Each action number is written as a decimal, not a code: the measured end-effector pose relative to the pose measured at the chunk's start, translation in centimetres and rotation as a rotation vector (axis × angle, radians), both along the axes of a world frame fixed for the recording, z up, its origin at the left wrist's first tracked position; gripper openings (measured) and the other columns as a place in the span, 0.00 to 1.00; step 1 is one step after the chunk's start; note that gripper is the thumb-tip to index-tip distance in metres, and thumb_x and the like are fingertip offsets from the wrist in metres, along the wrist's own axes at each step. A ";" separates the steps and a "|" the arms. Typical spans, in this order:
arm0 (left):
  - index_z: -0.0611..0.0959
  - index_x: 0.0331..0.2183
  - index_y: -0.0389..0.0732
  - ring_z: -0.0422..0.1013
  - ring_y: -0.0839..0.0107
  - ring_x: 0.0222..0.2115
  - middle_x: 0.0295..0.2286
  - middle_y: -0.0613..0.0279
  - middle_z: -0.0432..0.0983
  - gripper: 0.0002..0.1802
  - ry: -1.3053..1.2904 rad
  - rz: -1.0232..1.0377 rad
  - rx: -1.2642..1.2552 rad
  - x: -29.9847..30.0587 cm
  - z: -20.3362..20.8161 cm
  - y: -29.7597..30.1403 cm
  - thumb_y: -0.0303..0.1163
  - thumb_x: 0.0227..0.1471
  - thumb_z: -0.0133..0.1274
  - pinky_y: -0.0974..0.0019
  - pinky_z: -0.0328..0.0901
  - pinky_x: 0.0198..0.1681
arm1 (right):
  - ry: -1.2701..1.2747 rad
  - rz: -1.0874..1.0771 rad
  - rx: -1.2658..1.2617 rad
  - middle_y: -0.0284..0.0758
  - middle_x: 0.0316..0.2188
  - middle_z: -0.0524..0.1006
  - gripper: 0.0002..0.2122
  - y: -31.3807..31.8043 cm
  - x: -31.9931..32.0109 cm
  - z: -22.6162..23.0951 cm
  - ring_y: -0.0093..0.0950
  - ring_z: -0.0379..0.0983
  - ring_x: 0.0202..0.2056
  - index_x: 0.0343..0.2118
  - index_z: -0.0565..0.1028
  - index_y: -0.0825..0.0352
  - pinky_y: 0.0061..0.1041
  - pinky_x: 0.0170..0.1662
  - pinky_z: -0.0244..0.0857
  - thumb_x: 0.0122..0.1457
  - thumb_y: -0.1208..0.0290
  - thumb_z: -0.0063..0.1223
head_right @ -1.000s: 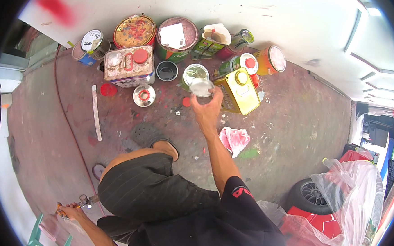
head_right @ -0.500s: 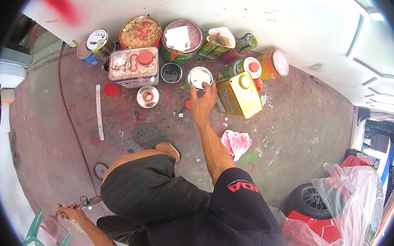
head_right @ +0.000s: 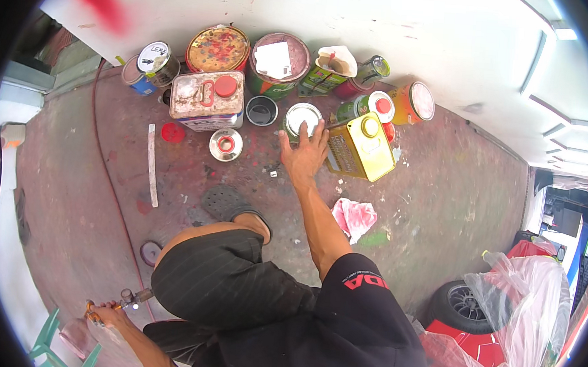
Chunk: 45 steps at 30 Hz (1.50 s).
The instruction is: The person removes newspaper masking from a red car bumper, then sits on the floor to clean a spray gun using a pink cloth and pours liquid from a yellow can into the gun's cup. The person wipes the gun and continues handling paint cans.
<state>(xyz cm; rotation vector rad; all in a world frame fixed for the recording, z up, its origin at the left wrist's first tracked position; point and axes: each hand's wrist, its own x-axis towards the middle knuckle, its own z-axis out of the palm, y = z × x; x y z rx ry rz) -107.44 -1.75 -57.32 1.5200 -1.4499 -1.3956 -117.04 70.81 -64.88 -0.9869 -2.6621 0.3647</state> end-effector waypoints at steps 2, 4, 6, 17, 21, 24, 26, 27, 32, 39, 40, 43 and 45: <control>0.75 0.44 0.54 0.61 0.73 0.18 0.26 0.70 0.64 0.18 -0.049 0.028 0.056 1.2 0.0 -2.0 0.57 0.67 0.51 0.66 0.60 0.17 | -0.152 0.062 0.039 0.52 0.73 0.60 0.32 -1.0 -1.0 -0.2 0.56 0.49 0.74 0.65 0.75 0.61 0.64 0.70 0.49 0.69 0.40 0.49; 0.78 0.44 0.56 0.63 0.72 0.21 0.27 0.71 0.65 0.22 -0.063 -0.026 -0.121 1.4 -1.2 -1.2 0.64 0.66 0.47 0.64 0.61 0.19 | -0.166 0.148 0.307 0.49 0.67 0.70 0.30 0.5 0.0 0.0 0.61 0.55 0.71 0.63 0.76 0.61 0.74 0.62 0.55 0.70 0.42 0.47; 0.77 0.39 0.58 0.60 0.74 0.18 0.26 0.75 0.64 0.17 0.164 0.102 -0.078 3.7 -0.4 -4.6 0.60 0.63 0.53 0.68 0.59 0.17 | -0.193 0.225 0.247 0.50 0.66 0.70 0.28 -0.7 0.0 -0.3 0.61 0.58 0.69 0.60 0.78 0.61 0.73 0.62 0.57 0.68 0.43 0.51; 0.73 0.35 0.48 0.59 0.76 0.12 0.25 0.68 0.66 0.23 0.126 -0.022 -0.087 -3.9 2.4 5.1 0.58 0.68 0.53 0.68 0.56 0.12 | 0.305 -0.255 -0.421 0.55 0.54 0.76 0.38 -3.8 14.8 2.8 0.47 0.71 0.59 0.66 0.64 0.80 0.43 0.65 0.64 0.63 0.57 0.69; 0.76 0.37 0.52 0.58 0.77 0.12 0.23 0.73 0.66 0.20 0.189 -0.060 -0.128 -3.1 0.1 3.2 0.58 0.68 0.53 0.69 0.56 0.12 | 0.260 -0.584 -0.483 0.55 0.64 0.67 0.51 2.3 19.4 1.6 0.45 0.64 0.63 0.68 0.60 0.81 0.43 0.68 0.57 0.55 0.45 0.74; 0.76 0.39 0.53 0.57 0.76 0.12 0.21 0.72 0.63 0.18 0.116 -0.131 -0.112 -4.1 0.5 4.7 0.56 0.70 0.48 0.71 0.56 0.13 | 0.283 -0.557 -0.456 0.56 0.73 0.55 0.61 7.6 19.5 2.7 0.46 0.53 0.73 0.73 0.49 0.78 0.44 0.74 0.49 0.49 0.48 0.79; 0.76 0.41 0.50 0.56 0.77 0.12 0.21 0.71 0.62 0.18 0.019 -0.153 -0.126 -5.2 2.0 6.3 0.55 0.70 0.49 0.71 0.56 0.13 | 0.357 -0.480 -0.489 0.55 0.74 0.53 0.63 10.4 18.9 3.0 0.44 0.51 0.74 0.75 0.45 0.78 0.42 0.75 0.47 0.48 0.53 0.82; 0.76 0.41 0.49 0.56 0.77 0.12 0.21 0.71 0.62 0.18 0.037 -0.173 -0.107 -5.4 2.0 6.3 0.54 0.70 0.49 0.71 0.56 0.13 | 0.410 -0.384 -0.518 0.54 0.73 0.56 0.61 11.1 18.3 3.5 0.43 0.54 0.73 0.74 0.46 0.77 0.42 0.74 0.49 0.48 0.56 0.82; 0.76 0.41 0.48 0.56 0.79 0.13 0.21 0.72 0.60 0.16 0.079 -0.196 -0.071 -5.9 1.1 4.9 0.51 0.69 0.53 0.71 0.57 0.14 | 0.491 -0.015 -0.706 0.43 0.62 0.69 0.49 12.2 14.6 4.6 0.36 0.67 0.62 0.69 0.56 0.73 0.36 0.67 0.60 0.49 0.71 0.81; 0.73 0.34 0.49 0.55 0.78 0.14 0.20 0.73 0.59 0.20 0.027 -0.096 -0.035 -5.3 1.1 4.9 0.54 0.67 0.55 0.69 0.56 0.14 | 0.628 -0.072 -0.531 0.40 0.57 0.73 0.35 8.8 13.9 2.6 0.32 0.71 0.57 0.63 0.66 0.71 0.34 0.62 0.65 0.54 0.76 0.76; 0.73 0.33 0.49 0.55 0.78 0.13 0.20 0.73 0.59 0.21 0.019 -0.080 -0.026 -5.8 1.4 5.8 0.55 0.67 0.55 0.69 0.56 0.14 | 0.681 -0.075 -0.513 0.40 0.57 0.74 0.35 8.1 13.9 2.8 0.32 0.71 0.57 0.63 0.67 0.71 0.35 0.62 0.66 0.55 0.76 0.75; 0.73 0.34 0.50 0.56 0.77 0.12 0.19 0.72 0.58 0.20 -0.015 -0.062 -0.099 -7.2 1.2 6.4 0.55 0.66 0.56 0.68 0.56 0.13 | 0.728 -0.111 -0.491 0.40 0.55 0.77 0.29 8.1 14.8 3.6 0.32 0.74 0.54 0.61 0.72 0.73 0.36 0.61 0.67 0.57 0.76 0.73; 0.75 0.38 0.50 0.56 0.77 0.13 0.19 0.73 0.58 0.18 -0.019 -0.057 -0.116 -7.5 1.9 7.4 0.54 0.67 0.55 0.67 0.54 0.13 | 0.691 -0.169 -0.496 0.40 0.55 0.78 0.27 6.4 15.1 6.8 0.33 0.75 0.53 0.61 0.73 0.74 0.36 0.61 0.67 0.59 0.75 0.72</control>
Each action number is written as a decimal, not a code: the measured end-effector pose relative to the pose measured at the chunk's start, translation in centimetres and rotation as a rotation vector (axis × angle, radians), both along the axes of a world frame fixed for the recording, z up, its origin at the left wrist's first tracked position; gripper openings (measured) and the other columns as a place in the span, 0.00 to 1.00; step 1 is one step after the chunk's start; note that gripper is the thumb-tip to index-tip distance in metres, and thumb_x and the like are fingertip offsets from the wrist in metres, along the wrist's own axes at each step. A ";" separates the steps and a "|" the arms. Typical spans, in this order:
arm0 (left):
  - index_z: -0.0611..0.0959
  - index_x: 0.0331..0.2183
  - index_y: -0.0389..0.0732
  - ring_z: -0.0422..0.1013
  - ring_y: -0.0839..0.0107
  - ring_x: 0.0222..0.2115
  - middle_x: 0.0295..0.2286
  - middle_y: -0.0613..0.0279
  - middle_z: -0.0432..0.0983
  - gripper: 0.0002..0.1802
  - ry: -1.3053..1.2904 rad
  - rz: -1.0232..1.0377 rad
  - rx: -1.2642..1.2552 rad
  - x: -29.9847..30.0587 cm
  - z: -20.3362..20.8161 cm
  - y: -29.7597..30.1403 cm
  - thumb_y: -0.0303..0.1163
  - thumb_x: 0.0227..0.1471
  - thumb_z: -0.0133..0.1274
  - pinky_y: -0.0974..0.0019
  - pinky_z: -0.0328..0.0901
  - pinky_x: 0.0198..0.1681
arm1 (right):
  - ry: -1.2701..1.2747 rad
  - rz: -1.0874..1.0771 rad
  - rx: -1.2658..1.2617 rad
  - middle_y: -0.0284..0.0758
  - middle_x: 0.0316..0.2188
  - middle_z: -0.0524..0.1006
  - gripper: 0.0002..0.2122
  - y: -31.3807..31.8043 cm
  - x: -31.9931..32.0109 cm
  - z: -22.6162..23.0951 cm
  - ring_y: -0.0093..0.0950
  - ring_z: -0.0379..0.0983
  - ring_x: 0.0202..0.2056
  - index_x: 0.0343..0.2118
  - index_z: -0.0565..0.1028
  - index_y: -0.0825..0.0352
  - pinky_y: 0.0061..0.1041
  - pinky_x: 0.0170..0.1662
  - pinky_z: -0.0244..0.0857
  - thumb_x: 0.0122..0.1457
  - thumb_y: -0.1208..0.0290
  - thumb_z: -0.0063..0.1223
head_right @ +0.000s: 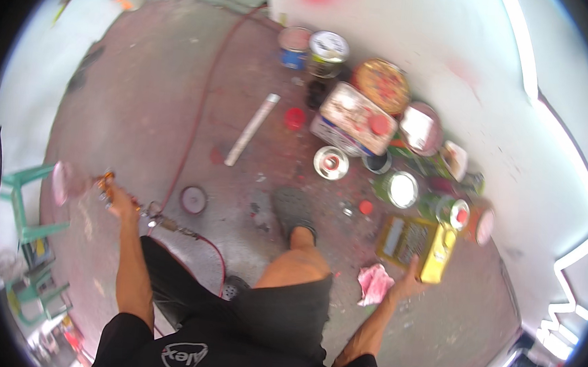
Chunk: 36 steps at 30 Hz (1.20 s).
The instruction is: The person removes newspaper masking from a red car bumper, then sits on the floor to clean a spray gun using a pink cloth and pours liquid from a yellow can into the gun's cup. The person wipes the gun and continues handling paint cans.
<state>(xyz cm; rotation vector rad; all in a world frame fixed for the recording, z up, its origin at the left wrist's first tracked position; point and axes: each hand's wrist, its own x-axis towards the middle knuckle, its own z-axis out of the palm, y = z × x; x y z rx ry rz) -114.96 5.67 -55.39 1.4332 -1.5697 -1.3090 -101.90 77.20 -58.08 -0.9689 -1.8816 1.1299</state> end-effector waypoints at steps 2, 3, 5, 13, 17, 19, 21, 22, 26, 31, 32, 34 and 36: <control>0.75 0.34 0.50 0.57 0.77 0.12 0.17 0.73 0.58 0.20 0.020 0.021 -0.005 1.2 -1.6 -1.9 0.55 0.67 0.56 0.67 0.53 0.13 | -0.068 0.055 0.029 0.41 0.56 0.78 0.26 -0.8 0.8 3.4 0.33 0.75 0.53 0.61 0.73 0.74 0.36 0.61 0.67 0.61 0.73 0.70; 0.71 0.26 0.49 0.58 0.76 0.10 0.15 0.73 0.58 0.26 0.031 0.019 -0.017 1.7 -2.4 -3.0 0.57 0.65 0.58 0.67 0.54 0.11 | -0.082 0.106 0.058 0.41 0.56 0.78 0.26 -0.9 1.3 5.2 0.34 0.75 0.53 0.61 0.73 0.74 0.36 0.62 0.67 0.62 0.72 0.68; 0.70 0.23 0.49 0.59 0.76 0.10 0.13 0.73 0.58 0.28 0.029 -0.001 0.000 0.8 -2.6 -1.5 0.58 0.64 0.59 0.66 0.53 0.11 | -0.007 0.096 0.033 0.42 0.57 0.78 0.27 -1.5 1.9 9.5 0.34 0.75 0.53 0.62 0.73 0.75 0.37 0.62 0.66 0.62 0.71 0.67; 0.83 0.37 0.36 0.62 0.81 0.26 0.23 0.72 0.68 0.16 0.100 -0.195 -0.285 0.5 -1.8 1.1 0.40 0.70 0.56 0.66 0.59 0.29 | 0.103 0.377 0.223 0.49 0.58 0.76 0.39 -0.9 -0.3 22.3 0.42 0.71 0.56 0.60 0.72 0.79 0.45 0.65 0.63 0.48 0.58 0.75; 0.81 0.37 0.32 0.64 0.78 0.27 0.23 0.67 0.71 0.12 0.127 -0.242 -0.378 1.2 0.2 3.1 0.34 0.68 0.56 0.64 0.62 0.30 | 0.099 0.523 0.228 0.49 0.54 0.77 0.36 0.5 -4.5 23.3 0.41 0.72 0.55 0.55 0.75 0.80 0.45 0.63 0.64 0.50 0.57 0.74; 0.80 0.37 0.31 0.65 0.77 0.27 0.23 0.64 0.73 0.11 0.141 -0.267 -0.339 1.9 0.7 3.9 0.30 0.67 0.56 0.63 0.64 0.30 | 0.144 0.589 0.210 0.48 0.54 0.77 0.37 -2.8 -7.5 24.6 0.41 0.72 0.55 0.56 0.74 0.79 0.44 0.62 0.65 0.48 0.57 0.75; 0.79 0.33 0.32 0.62 0.79 0.26 0.22 0.68 0.69 0.12 0.198 -0.318 -0.309 2.8 1.0 4.9 0.31 0.68 0.56 0.63 0.61 0.28 | 0.169 0.669 0.185 0.46 0.54 0.77 0.38 -5.9 -10.3 25.2 0.40 0.73 0.55 0.56 0.74 0.79 0.43 0.61 0.65 0.46 0.57 0.76; 0.79 0.31 0.33 0.61 0.79 0.25 0.21 0.70 0.67 0.14 0.228 -0.347 -0.291 3.2 1.1 5.4 0.31 0.68 0.56 0.63 0.59 0.27 | 0.181 0.712 0.175 0.46 0.53 0.77 0.39 -7.5 -11.5 25.5 0.39 0.73 0.54 0.57 0.73 0.78 0.42 0.61 0.66 0.46 0.58 0.76; 0.80 0.35 0.32 0.69 0.74 0.26 0.23 0.61 0.75 0.10 0.143 -0.378 -0.172 4.7 2.4 6.4 0.30 0.65 0.58 0.61 0.64 0.30 | 0.204 0.916 0.161 0.44 0.53 0.77 0.41 -14.7 -16.3 27.0 0.38 0.73 0.54 0.58 0.72 0.77 0.41 0.59 0.68 0.42 0.58 0.78; 0.80 0.47 0.37 0.79 0.50 0.30 0.32 0.48 0.82 0.15 0.028 -0.501 -0.117 5.1 3.8 8.6 0.35 0.62 0.62 0.53 0.72 0.37 | 0.216 1.151 0.235 0.41 0.52 0.76 0.44 -23.9 -20.0 29.7 0.36 0.74 0.53 0.59 0.71 0.75 0.38 0.56 0.70 0.38 0.59 0.80; 0.81 0.48 0.37 0.79 0.48 0.32 0.34 0.48 0.82 0.17 0.005 -0.517 -0.150 5.6 3.6 9.1 0.36 0.62 0.62 0.52 0.72 0.38 | 0.215 1.201 0.259 0.40 0.51 0.76 0.45 -25.6 -20.5 30.1 0.35 0.75 0.53 0.59 0.71 0.75 0.38 0.56 0.70 0.37 0.60 0.81; 0.81 0.50 0.38 0.80 0.43 0.36 0.38 0.47 0.83 0.19 -0.066 -0.558 -0.226 6.8 3.4 9.8 0.39 0.63 0.62 0.49 0.73 0.40 | 0.188 1.298 0.318 0.39 0.51 0.76 0.46 -28.8 -21.4 30.2 0.34 0.75 0.53 0.60 0.70 0.74 0.37 0.55 0.71 0.36 0.60 0.82; 0.81 0.45 0.37 0.79 0.44 0.33 0.35 0.46 0.82 0.14 -0.034 -0.569 -0.251 7.7 3.3 10.5 0.34 0.62 0.61 0.51 0.72 0.37 | 0.165 1.363 0.440 0.39 0.52 0.75 0.49 -31.1 -21.8 31.0 0.34 0.75 0.53 0.62 0.68 0.74 0.36 0.56 0.71 0.36 0.59 0.83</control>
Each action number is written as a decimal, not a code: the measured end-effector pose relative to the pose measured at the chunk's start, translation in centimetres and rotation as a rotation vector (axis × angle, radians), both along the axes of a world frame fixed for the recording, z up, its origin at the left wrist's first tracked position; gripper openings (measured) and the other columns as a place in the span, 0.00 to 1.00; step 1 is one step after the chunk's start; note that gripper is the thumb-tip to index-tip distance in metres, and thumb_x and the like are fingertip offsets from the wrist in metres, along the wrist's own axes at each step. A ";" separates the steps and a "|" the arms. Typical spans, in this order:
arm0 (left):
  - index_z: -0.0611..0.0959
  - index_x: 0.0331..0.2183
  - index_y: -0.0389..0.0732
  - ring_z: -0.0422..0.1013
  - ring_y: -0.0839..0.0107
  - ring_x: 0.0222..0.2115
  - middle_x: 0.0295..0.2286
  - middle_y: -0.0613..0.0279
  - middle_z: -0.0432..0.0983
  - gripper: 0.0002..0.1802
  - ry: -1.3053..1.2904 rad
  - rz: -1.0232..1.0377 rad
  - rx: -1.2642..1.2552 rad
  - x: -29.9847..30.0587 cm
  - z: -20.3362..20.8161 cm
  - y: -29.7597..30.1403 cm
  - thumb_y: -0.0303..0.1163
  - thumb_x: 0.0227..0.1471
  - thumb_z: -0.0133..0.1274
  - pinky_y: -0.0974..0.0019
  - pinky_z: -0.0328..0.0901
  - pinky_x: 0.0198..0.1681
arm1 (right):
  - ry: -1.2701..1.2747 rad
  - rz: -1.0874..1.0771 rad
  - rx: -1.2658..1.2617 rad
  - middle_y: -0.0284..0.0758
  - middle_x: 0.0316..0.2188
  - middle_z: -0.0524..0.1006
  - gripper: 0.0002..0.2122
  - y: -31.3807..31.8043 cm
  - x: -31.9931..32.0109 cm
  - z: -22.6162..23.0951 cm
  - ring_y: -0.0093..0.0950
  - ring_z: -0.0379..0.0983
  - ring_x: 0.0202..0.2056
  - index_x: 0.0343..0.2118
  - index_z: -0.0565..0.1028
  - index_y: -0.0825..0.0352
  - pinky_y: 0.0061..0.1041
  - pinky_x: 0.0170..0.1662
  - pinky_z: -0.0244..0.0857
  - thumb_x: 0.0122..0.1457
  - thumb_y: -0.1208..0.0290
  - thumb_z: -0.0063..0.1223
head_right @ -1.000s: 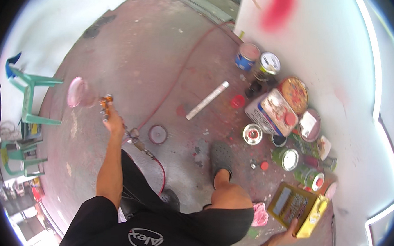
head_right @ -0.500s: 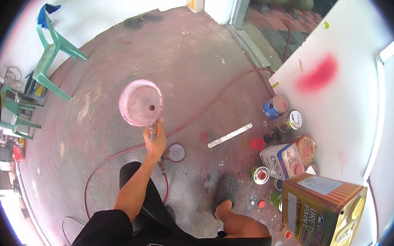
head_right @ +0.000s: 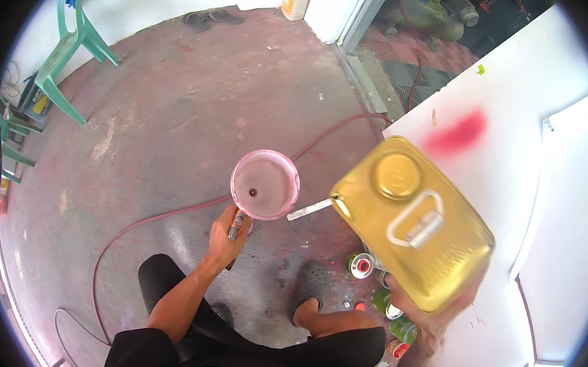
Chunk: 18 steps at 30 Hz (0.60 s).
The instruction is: The person removes newspaper masking from a red car bumper, then sits on the floor to clean a spray gun using a pink cloth and pours liquid from a yellow can into the gun's cup. The person wipes the gun and continues handling paint cans.
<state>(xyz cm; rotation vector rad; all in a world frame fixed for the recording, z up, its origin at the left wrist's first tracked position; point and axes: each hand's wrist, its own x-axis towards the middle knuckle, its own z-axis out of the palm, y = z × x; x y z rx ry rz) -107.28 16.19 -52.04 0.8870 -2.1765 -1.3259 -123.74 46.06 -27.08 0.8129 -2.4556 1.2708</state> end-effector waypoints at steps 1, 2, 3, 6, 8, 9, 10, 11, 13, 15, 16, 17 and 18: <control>0.81 0.43 0.37 0.78 0.45 0.31 0.33 0.45 0.82 0.11 0.016 -0.010 -0.008 0.2 0.0 0.4 0.32 0.62 0.61 0.51 0.71 0.36 | 0.031 0.021 0.065 0.40 0.54 0.74 0.50 -1.0 0.1 0.4 0.34 0.74 0.54 0.63 0.67 0.74 0.35 0.57 0.71 0.37 0.58 0.83; 0.81 0.44 0.37 0.79 0.44 0.32 0.33 0.46 0.82 0.11 0.009 -0.004 0.001 0.4 0.0 0.8 0.32 0.62 0.61 0.51 0.71 0.36 | 0.059 0.042 0.132 0.40 0.56 0.73 0.52 -1.8 0.1 0.7 0.34 0.74 0.55 0.65 0.65 0.74 0.34 0.58 0.71 0.38 0.56 0.84; 0.81 0.44 0.38 0.79 0.44 0.32 0.34 0.46 0.82 0.12 0.002 0.002 0.009 0.6 0.0 1.2 0.32 0.62 0.61 0.51 0.71 0.37 | 0.127 0.055 0.203 0.40 0.55 0.73 0.52 -2.4 0.1 0.9 0.34 0.74 0.55 0.65 0.65 0.74 0.34 0.58 0.71 0.37 0.57 0.84; 0.81 0.48 0.39 0.79 0.43 0.36 0.35 0.46 0.82 0.15 -0.050 -0.024 0.027 1.2 -0.1 1.7 0.32 0.61 0.62 0.50 0.72 0.39 | 0.287 0.049 0.372 0.51 0.58 0.73 0.61 -3.5 0.1 0.7 0.47 0.73 0.57 0.66 0.63 0.78 0.44 0.59 0.68 0.33 0.46 0.86; 0.81 0.51 0.39 0.80 0.42 0.38 0.37 0.46 0.83 0.18 -0.070 -0.044 0.022 1.6 -0.2 1.9 0.32 0.61 0.62 0.50 0.72 0.40 | 0.341 0.092 0.409 0.51 0.58 0.73 0.59 -4.0 0.5 0.9 0.49 0.73 0.58 0.66 0.63 0.78 0.46 0.60 0.68 0.34 0.51 0.86; 0.81 0.52 0.39 0.80 0.42 0.39 0.38 0.46 0.83 0.19 -0.068 -0.048 0.012 1.7 -0.4 2.0 0.33 0.60 0.63 0.50 0.73 0.41 | 0.369 0.114 0.426 0.52 0.58 0.73 0.58 -4.1 0.6 1.0 0.50 0.72 0.58 0.66 0.63 0.77 0.46 0.60 0.67 0.35 0.53 0.86; 0.80 0.53 0.40 0.80 0.42 0.40 0.39 0.46 0.83 0.21 -0.066 -0.052 0.002 1.8 -0.6 2.1 0.33 0.60 0.63 0.50 0.73 0.42 | 0.360 0.121 0.420 0.52 0.58 0.72 0.55 -4.1 0.6 0.8 0.51 0.72 0.59 0.67 0.63 0.75 0.48 0.60 0.67 0.35 0.58 0.86; 0.80 0.53 0.40 0.80 0.42 0.40 0.39 0.45 0.83 0.21 -0.081 -0.060 0.006 1.9 -0.5 2.2 0.33 0.60 0.63 0.49 0.73 0.42 | 0.381 0.131 0.430 0.52 0.58 0.72 0.55 -4.1 0.5 0.7 0.52 0.71 0.59 0.66 0.64 0.75 0.48 0.61 0.67 0.34 0.59 0.86; 0.80 0.54 0.39 0.80 0.42 0.41 0.40 0.45 0.83 0.22 -0.110 -0.079 0.015 2.0 -0.2 2.5 0.33 0.60 0.63 0.48 0.73 0.43 | 0.423 0.150 0.451 0.52 0.58 0.72 0.55 -3.9 0.4 0.7 0.52 0.71 0.59 0.66 0.64 0.73 0.48 0.61 0.67 0.34 0.60 0.86; 0.80 0.54 0.39 0.80 0.42 0.41 0.41 0.45 0.82 0.23 -0.113 -0.091 0.011 2.0 -0.5 2.6 0.34 0.59 0.63 0.48 0.73 0.43 | 0.434 0.170 0.489 0.52 0.58 0.72 0.55 -3.9 0.5 1.1 0.53 0.71 0.59 0.66 0.64 0.73 0.49 0.61 0.67 0.33 0.60 0.86; 0.80 0.54 0.39 0.80 0.42 0.41 0.41 0.45 0.82 0.23 -0.114 -0.098 0.010 2.0 -0.5 2.6 0.34 0.59 0.64 0.48 0.73 0.43 | 0.439 0.179 0.508 0.52 0.58 0.72 0.55 -4.0 0.5 1.3 0.54 0.70 0.59 0.66 0.65 0.73 0.49 0.61 0.67 0.32 0.60 0.86; 0.80 0.54 0.38 0.80 0.42 0.42 0.42 0.45 0.82 0.23 -0.111 -0.107 0.007 1.9 -0.6 2.8 0.34 0.59 0.63 0.48 0.73 0.43 | 0.461 0.181 0.520 0.52 0.57 0.72 0.55 -3.9 0.5 1.4 0.54 0.70 0.59 0.66 0.65 0.72 0.49 0.60 0.67 0.32 0.60 0.86; 0.80 0.54 0.38 0.80 0.42 0.42 0.42 0.46 0.82 0.23 -0.108 -0.116 0.005 1.8 -0.6 2.9 0.34 0.59 0.63 0.49 0.73 0.44 | 0.483 0.184 0.533 0.52 0.57 0.72 0.55 -3.9 0.4 1.6 0.54 0.70 0.59 0.66 0.65 0.72 0.50 0.60 0.67 0.32 0.59 0.86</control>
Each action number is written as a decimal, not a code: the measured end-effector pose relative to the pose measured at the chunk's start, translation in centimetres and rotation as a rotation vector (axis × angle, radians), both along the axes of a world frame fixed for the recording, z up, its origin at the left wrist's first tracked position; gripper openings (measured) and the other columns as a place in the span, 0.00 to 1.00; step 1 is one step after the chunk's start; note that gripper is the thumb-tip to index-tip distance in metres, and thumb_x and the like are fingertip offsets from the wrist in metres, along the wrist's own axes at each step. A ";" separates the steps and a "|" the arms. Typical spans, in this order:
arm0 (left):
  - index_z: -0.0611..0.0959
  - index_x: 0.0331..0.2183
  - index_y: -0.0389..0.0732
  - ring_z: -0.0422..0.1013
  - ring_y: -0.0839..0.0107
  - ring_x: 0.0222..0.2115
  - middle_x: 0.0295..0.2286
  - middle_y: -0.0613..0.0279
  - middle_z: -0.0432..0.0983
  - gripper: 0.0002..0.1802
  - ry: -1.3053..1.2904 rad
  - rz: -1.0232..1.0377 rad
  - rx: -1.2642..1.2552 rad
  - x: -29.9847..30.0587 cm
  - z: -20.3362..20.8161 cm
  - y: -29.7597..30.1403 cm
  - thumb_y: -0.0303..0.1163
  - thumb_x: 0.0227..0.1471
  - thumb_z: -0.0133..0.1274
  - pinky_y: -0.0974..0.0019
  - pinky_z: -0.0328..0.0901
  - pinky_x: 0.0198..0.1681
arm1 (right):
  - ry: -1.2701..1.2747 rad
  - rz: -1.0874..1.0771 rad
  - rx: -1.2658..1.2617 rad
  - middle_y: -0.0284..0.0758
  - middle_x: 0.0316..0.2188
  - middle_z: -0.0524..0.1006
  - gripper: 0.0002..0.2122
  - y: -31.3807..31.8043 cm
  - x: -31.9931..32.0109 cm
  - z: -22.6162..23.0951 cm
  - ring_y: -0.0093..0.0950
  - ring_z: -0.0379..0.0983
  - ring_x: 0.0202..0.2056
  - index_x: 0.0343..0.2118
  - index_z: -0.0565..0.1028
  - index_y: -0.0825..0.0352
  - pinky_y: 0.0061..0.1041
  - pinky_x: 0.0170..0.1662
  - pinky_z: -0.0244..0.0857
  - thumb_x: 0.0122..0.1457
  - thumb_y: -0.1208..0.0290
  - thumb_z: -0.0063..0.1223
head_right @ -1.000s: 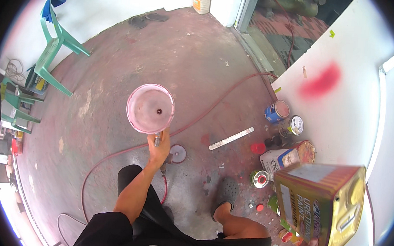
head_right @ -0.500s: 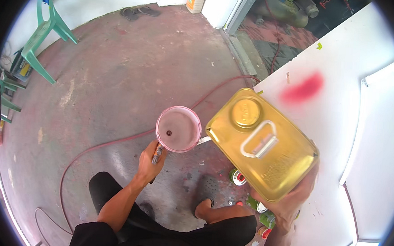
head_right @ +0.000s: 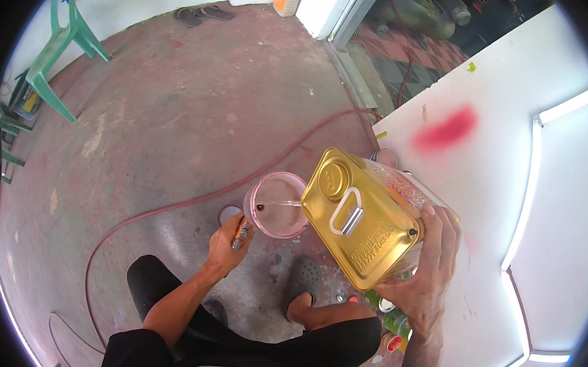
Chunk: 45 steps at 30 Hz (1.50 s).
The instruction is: The person removes newspaper masking from a red car bumper, then sits on the floor to clean a spray gun using a pink cloth and pours liquid from a yellow can into the gun's cup. The person wipes the gun and continues handling paint cans.
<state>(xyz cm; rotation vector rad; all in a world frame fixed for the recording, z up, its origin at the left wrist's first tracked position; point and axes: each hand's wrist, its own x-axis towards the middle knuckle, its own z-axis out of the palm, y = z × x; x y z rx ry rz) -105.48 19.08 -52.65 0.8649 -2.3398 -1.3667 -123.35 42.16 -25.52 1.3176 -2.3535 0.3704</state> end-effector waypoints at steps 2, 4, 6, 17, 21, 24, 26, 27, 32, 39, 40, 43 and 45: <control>0.80 0.54 0.38 0.79 0.43 0.42 0.42 0.46 0.82 0.23 0.005 -0.005 0.019 -0.1 -0.1 0.3 0.33 0.59 0.63 0.49 0.73 0.44 | 0.020 0.004 0.016 0.51 0.57 0.72 0.56 0.2 0.0 0.1 0.54 0.70 0.59 0.66 0.65 0.71 0.50 0.60 0.68 0.31 0.59 0.86; 0.80 0.54 0.38 0.79 0.43 0.42 0.42 0.47 0.82 0.22 0.008 0.003 0.059 -0.1 -0.3 0.5 0.33 0.59 0.63 0.49 0.73 0.44 | 0.016 0.003 0.023 0.51 0.57 0.72 0.56 0.5 0.1 0.2 0.54 0.70 0.59 0.66 0.65 0.70 0.51 0.60 0.68 0.30 0.58 0.87; 0.80 0.54 0.39 0.79 0.43 0.43 0.42 0.47 0.82 0.22 -0.003 -0.015 0.048 -0.3 0.0 0.6 0.33 0.59 0.63 0.50 0.73 0.44 | 0.012 -0.009 0.038 0.51 0.58 0.72 0.57 0.7 0.4 0.4 0.54 0.70 0.59 0.66 0.65 0.70 0.51 0.59 0.68 0.30 0.57 0.87; 0.79 0.55 0.40 0.79 0.43 0.42 0.42 0.46 0.82 0.23 0.006 -0.029 0.032 0.0 0.2 0.9 0.33 0.60 0.62 0.49 0.73 0.44 | 0.020 -0.012 0.047 0.51 0.58 0.72 0.58 1.0 1.1 0.7 0.55 0.70 0.59 0.67 0.64 0.69 0.52 0.59 0.68 0.29 0.57 0.87; 0.78 0.57 0.40 0.80 0.43 0.41 0.42 0.47 0.82 0.26 0.004 -0.059 0.014 0.4 -0.1 0.8 0.36 0.60 0.63 0.47 0.73 0.42 | 0.014 0.002 0.051 0.51 0.58 0.72 0.58 1.1 1.5 0.9 0.55 0.70 0.59 0.67 0.64 0.69 0.52 0.59 0.68 0.30 0.56 0.87; 0.77 0.58 0.40 0.80 0.43 0.40 0.42 0.47 0.82 0.27 0.015 -0.060 0.001 0.9 -0.6 0.5 0.37 0.60 0.63 0.46 0.74 0.42 | 0.008 0.022 0.029 0.50 0.59 0.72 0.58 0.9 1.6 0.6 0.55 0.69 0.59 0.67 0.64 0.70 0.52 0.60 0.68 0.30 0.56 0.87; 0.79 0.56 0.40 0.80 0.45 0.39 0.40 0.48 0.82 0.24 0.038 -0.043 0.006 1.0 -0.7 0.4 0.36 0.61 0.62 0.49 0.73 0.42 | -0.015 0.022 -0.009 0.50 0.59 0.72 0.57 0.9 1.6 0.2 0.55 0.70 0.59 0.67 0.64 0.70 0.51 0.60 0.67 0.30 0.57 0.86; 0.80 0.54 0.40 0.80 0.48 0.38 0.39 0.48 0.82 0.21 0.053 -0.032 0.013 0.9 -0.7 0.4 0.35 0.62 0.62 0.51 0.73 0.41 | -0.034 0.011 -0.037 0.50 0.58 0.72 0.57 0.9 1.7 -0.1 0.54 0.70 0.59 0.67 0.65 0.70 0.51 0.61 0.67 0.31 0.57 0.86; 0.82 0.51 0.37 0.80 0.56 0.37 0.39 0.50 0.83 0.18 0.051 -0.047 0.215 0.2 -0.5 -0.1 0.37 0.64 0.61 0.56 0.72 0.42 | -0.267 -0.002 -0.326 0.48 0.57 0.76 0.49 1.8 0.5 -3.8 0.47 0.73 0.60 0.63 0.69 0.74 0.44 0.64 0.65 0.36 0.60 0.85; 0.82 0.44 0.33 0.69 0.75 0.31 0.30 0.65 0.75 0.15 0.160 -0.066 0.189 -1.0 -2.5 -1.0 0.37 0.69 0.56 0.66 0.66 0.36 | -0.389 -0.117 -0.621 0.47 0.58 0.73 0.56 2.7 0.9 -8.3 0.43 0.72 0.59 0.66 0.64 0.73 0.39 0.63 0.66 0.33 0.55 0.84; 0.83 0.43 0.33 0.69 0.76 0.28 0.27 0.66 0.73 0.17 0.147 -0.042 0.146 -0.9 -3.9 -1.4 0.40 0.70 0.55 0.67 0.65 0.31 | -0.423 -0.126 -0.685 0.47 0.57 0.73 0.56 3.2 1.2 -8.9 0.42 0.73 0.58 0.67 0.63 0.73 0.38 0.62 0.67 0.33 0.56 0.84; 0.83 0.42 0.36 0.62 0.80 0.17 0.18 0.70 0.67 0.23 -0.043 0.021 0.247 -0.8 -0.8 -0.8 0.50 0.69 0.54 0.69 0.56 0.19 | -0.479 -0.179 -0.883 0.45 0.55 0.73 0.54 6.2 2.8 -9.6 0.40 0.73 0.56 0.66 0.64 0.72 0.36 0.61 0.67 0.35 0.56 0.83; 0.83 0.43 0.37 0.58 0.82 0.13 0.16 0.71 0.64 0.25 -0.070 0.113 0.255 -0.2 -2.1 -3.9 0.53 0.69 0.54 0.70 0.51 0.16 | -0.514 -0.243 -0.994 0.44 0.55 0.74 0.53 7.5 5.1 -9.1 0.38 0.73 0.56 0.66 0.65 0.71 0.35 0.61 0.67 0.35 0.56 0.83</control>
